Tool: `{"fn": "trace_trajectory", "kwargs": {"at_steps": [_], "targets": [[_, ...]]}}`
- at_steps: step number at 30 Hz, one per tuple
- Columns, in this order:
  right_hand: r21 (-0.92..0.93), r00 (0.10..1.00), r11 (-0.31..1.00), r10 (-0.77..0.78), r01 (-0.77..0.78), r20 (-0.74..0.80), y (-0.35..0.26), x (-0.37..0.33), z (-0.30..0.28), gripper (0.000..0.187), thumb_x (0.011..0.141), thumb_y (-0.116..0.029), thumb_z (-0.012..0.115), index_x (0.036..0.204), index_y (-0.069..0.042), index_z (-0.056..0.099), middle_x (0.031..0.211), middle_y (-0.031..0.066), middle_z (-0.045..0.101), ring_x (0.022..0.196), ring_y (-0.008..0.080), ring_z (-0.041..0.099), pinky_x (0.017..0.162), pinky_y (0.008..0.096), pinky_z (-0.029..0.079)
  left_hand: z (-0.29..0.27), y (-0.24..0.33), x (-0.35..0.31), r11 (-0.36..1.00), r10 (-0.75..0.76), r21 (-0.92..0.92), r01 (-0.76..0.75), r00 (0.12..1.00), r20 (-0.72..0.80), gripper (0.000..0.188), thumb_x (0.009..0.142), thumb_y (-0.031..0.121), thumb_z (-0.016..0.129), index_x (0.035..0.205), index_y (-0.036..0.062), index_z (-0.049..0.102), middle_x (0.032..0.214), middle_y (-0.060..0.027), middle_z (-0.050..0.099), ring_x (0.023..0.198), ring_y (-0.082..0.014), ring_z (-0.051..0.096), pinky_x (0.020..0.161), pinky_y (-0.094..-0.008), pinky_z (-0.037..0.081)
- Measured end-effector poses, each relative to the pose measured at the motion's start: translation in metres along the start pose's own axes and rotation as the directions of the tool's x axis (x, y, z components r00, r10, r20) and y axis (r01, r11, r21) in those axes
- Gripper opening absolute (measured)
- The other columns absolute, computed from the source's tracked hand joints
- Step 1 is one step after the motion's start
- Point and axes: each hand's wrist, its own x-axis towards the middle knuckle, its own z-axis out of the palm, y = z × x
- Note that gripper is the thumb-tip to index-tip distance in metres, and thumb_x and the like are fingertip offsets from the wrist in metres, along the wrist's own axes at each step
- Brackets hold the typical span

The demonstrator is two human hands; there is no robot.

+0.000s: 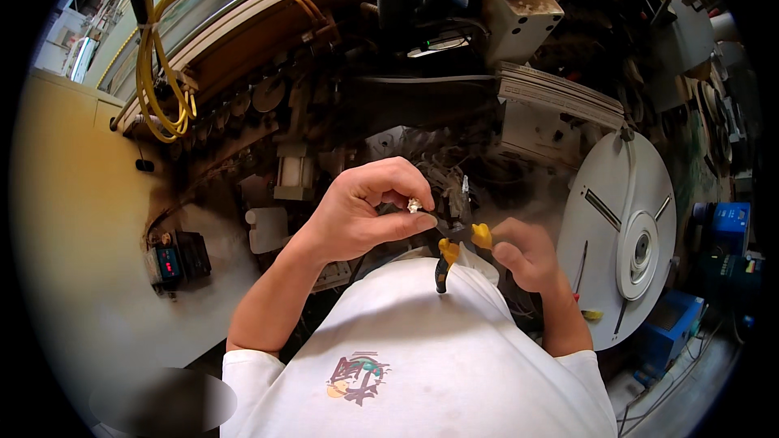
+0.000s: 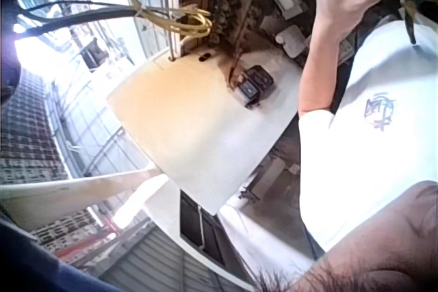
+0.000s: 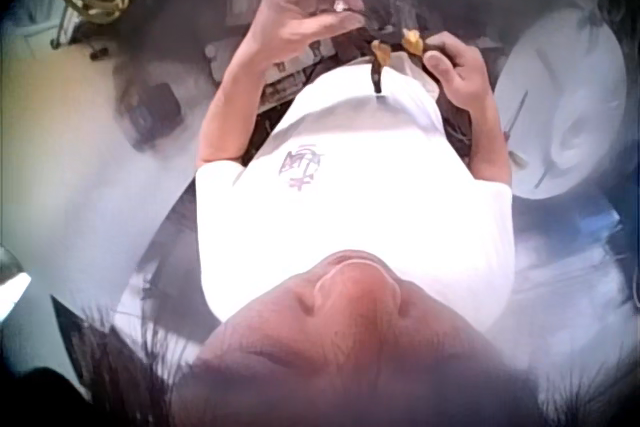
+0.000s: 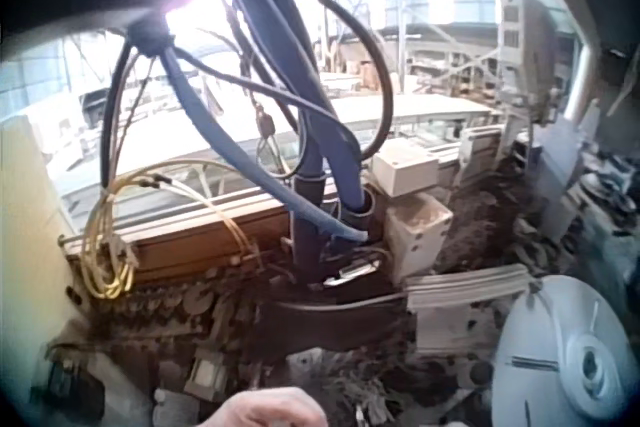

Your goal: The person uses pliers to cut and remove zip ties from a complex assembly of wires and hoses on a large machine. They then use a screwdriver to adjust or tighten components within the machinery's internal structure.

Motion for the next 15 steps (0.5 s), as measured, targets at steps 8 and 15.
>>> {"fn": "trace_trajectory", "kwargs": {"at_steps": [8,15], "targets": [[-0.465,0.912,0.852,-0.362,0.239,-0.195,-0.007,-0.002,-0.001,0.028,0.085,-0.022,0.084,0.093,-0.004,0.063,0.069,0.0071,0.059,0.051,0.0170,0.053,0.050,0.0271,0.041,0.010,0.025,0.003,0.971,-0.126,0.195,0.139,0.989,-0.081,0.103,0.061,0.031,0.097,0.149,0.0076,0.049,0.133,-0.0107,0.065,0.101,-0.0165,0.068,0.090,-0.0303,0.055],[-0.585,0.825,0.731,-0.537,0.352,-0.174,-0.009,0.001,-0.001,0.033,0.079,-0.013,0.087,0.095,-0.006,0.059,0.068,0.0090,0.057,0.050,0.0216,0.052,0.048,0.0290,0.040,0.019,0.032,0.004,0.969,-0.187,0.132,0.209,0.970,-0.158,0.034,0.098,0.022,0.070,0.122,-0.0026,0.068,0.101,-0.0127,0.075,0.095,-0.0187,0.074,0.087,-0.0313,0.059]]}}
